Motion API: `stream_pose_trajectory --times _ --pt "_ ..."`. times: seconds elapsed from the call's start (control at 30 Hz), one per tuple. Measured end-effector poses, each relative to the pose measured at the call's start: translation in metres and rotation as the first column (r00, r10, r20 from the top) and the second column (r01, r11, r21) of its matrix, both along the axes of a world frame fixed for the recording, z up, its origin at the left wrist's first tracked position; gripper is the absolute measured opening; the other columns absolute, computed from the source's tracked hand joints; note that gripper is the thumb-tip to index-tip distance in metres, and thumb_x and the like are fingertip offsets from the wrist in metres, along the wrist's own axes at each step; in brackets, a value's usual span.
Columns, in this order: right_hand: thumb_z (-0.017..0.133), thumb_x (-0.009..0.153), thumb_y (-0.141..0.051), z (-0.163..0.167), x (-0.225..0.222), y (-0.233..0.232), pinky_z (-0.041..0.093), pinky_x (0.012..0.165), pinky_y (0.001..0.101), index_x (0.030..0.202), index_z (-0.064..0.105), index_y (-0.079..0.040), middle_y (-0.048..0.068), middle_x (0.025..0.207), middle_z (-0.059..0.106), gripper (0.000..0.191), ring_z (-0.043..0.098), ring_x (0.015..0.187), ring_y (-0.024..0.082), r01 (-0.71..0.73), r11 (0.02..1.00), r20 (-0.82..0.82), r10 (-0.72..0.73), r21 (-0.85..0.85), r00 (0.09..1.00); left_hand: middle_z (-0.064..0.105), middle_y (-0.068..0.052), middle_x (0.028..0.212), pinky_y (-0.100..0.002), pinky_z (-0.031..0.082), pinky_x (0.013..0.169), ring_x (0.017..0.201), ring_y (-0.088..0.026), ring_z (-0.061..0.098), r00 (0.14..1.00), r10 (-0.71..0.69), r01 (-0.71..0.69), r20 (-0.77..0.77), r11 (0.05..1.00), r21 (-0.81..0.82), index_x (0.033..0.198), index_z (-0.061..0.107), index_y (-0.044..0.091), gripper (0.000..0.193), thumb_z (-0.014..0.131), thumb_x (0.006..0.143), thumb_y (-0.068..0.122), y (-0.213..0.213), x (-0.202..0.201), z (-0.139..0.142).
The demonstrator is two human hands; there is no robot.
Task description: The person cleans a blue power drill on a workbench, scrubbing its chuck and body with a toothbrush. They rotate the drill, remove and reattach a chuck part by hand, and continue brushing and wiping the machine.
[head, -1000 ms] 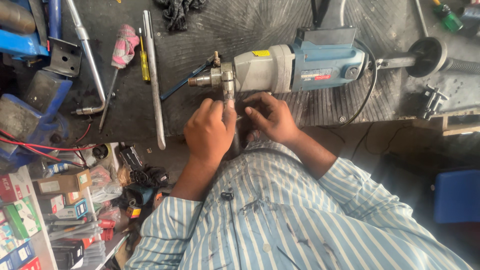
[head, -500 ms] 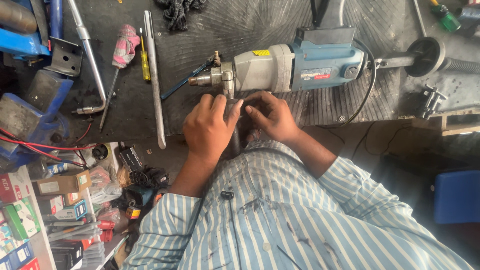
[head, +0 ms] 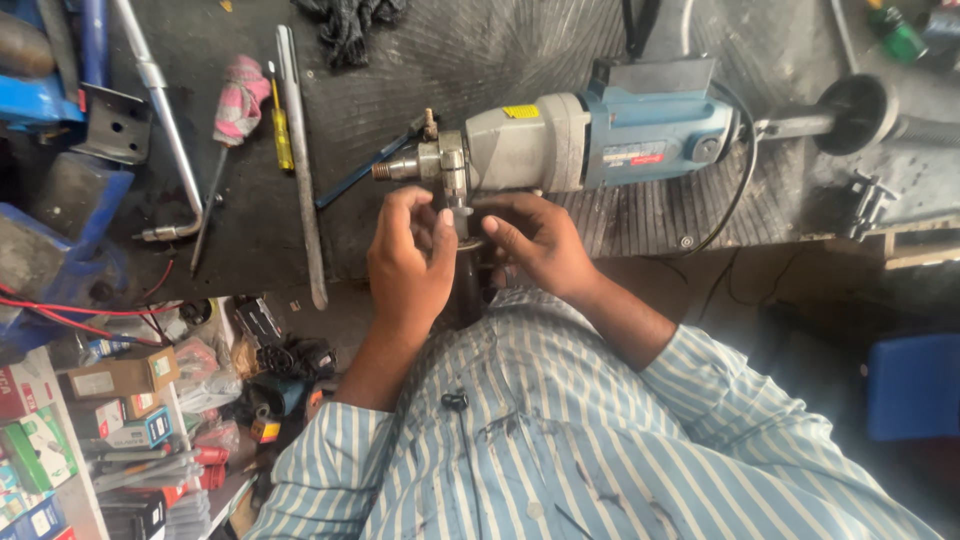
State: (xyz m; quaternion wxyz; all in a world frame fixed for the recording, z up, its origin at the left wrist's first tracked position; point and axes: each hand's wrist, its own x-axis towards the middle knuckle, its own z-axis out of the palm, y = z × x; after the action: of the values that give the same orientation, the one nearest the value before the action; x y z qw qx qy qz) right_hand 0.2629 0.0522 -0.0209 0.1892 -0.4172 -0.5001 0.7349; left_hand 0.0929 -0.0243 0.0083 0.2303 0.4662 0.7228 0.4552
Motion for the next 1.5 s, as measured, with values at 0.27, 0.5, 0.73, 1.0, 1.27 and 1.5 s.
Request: stream_pose_trajectory --times 0.27,0.5,0.73,1.0,1.27,1.5 --pt "0.069 0.101 -0.014 -0.023 -0.015 -0.018 0.055 0.069 0.0213 0.121 0.073 0.0 0.005 0.11 0.064 0.025 0.063 0.082 0.007 0.153 0.985 -0.004 -0.153 0.075 0.988 0.068 -0.014 0.109 -0.038 0.057 0.091 0.102 -0.029 0.07 0.992 -0.124 0.119 0.017 0.974 0.194 0.113 0.064 0.001 0.011 0.068 0.103 0.001 -0.006 -0.007 -0.03" --pt "0.073 0.101 -0.005 -0.031 -0.017 -0.027 0.055 0.08 0.023 0.109 0.073 0.003 0.007 0.113 0.065 0.011 0.064 0.097 0.011 0.209 0.96 -0.011 -0.21 0.186 0.978 0.069 -0.014 0.109 -0.036 0.057 0.084 0.101 -0.029 0.07 0.983 -0.185 0.185 -0.014 0.971 0.148 0.115 0.064 0.0 0.013 0.069 0.104 0.004 -0.01 -0.019 -0.05" --pt "0.078 0.098 -0.003 -0.027 -0.02 -0.038 0.052 0.079 0.0243 0.108 0.072 0.003 0.009 0.108 0.067 0.013 0.062 0.092 0.011 0.194 0.886 0.041 -0.232 0.421 0.972 0.068 -0.014 0.113 -0.033 0.058 0.081 0.102 -0.026 0.071 0.962 -0.269 0.262 0.035 0.955 0.143 0.121 0.063 0.0 0.02 0.07 0.104 0.007 -0.014 -0.024 -0.071" --pt "0.091 0.086 -0.005 -0.015 -0.041 -0.031 0.05 0.063 0.031 0.091 0.071 -0.003 0.007 0.093 0.069 0.021 0.068 0.079 0.017 -0.072 0.356 0.165 -0.239 0.932 0.957 0.063 -0.016 0.108 -0.04 0.054 0.082 0.098 -0.029 0.065 0.914 -0.403 0.404 -0.042 0.915 0.013 0.112 0.069 -0.003 0.026 0.075 0.096 0.016 -0.016 -0.03 -0.072" --pt "0.075 0.094 -0.022 0.008 -0.048 -0.047 0.048 0.085 0.0302 0.111 0.065 -0.001 0.008 0.107 0.058 0.029 0.056 0.094 0.017 0.168 0.813 0.263 -0.365 0.558 0.893 0.063 -0.013 0.114 -0.042 0.056 0.087 0.105 -0.032 0.066 0.81 -0.584 0.58 0.063 0.812 0.067 0.12 0.065 0.004 0.042 0.086 0.088 0.019 -0.009 -0.059 -0.058" --pt "0.087 0.086 -0.023 0.01 -0.08 -0.057 0.048 0.082 0.0316 0.101 0.057 -0.001 0.01 0.101 0.056 0.04 0.056 0.09 0.02 0.215 0.709 0.413 -0.599 0.671 0.686 0.062 -0.012 0.113 -0.039 0.058 0.086 0.105 -0.03 0.067 0.728 -0.664 0.653 0.17 0.747 0.12 0.115 0.061 0.004 0.038 0.085 0.086 0.011 -0.003 -0.072 -0.054"
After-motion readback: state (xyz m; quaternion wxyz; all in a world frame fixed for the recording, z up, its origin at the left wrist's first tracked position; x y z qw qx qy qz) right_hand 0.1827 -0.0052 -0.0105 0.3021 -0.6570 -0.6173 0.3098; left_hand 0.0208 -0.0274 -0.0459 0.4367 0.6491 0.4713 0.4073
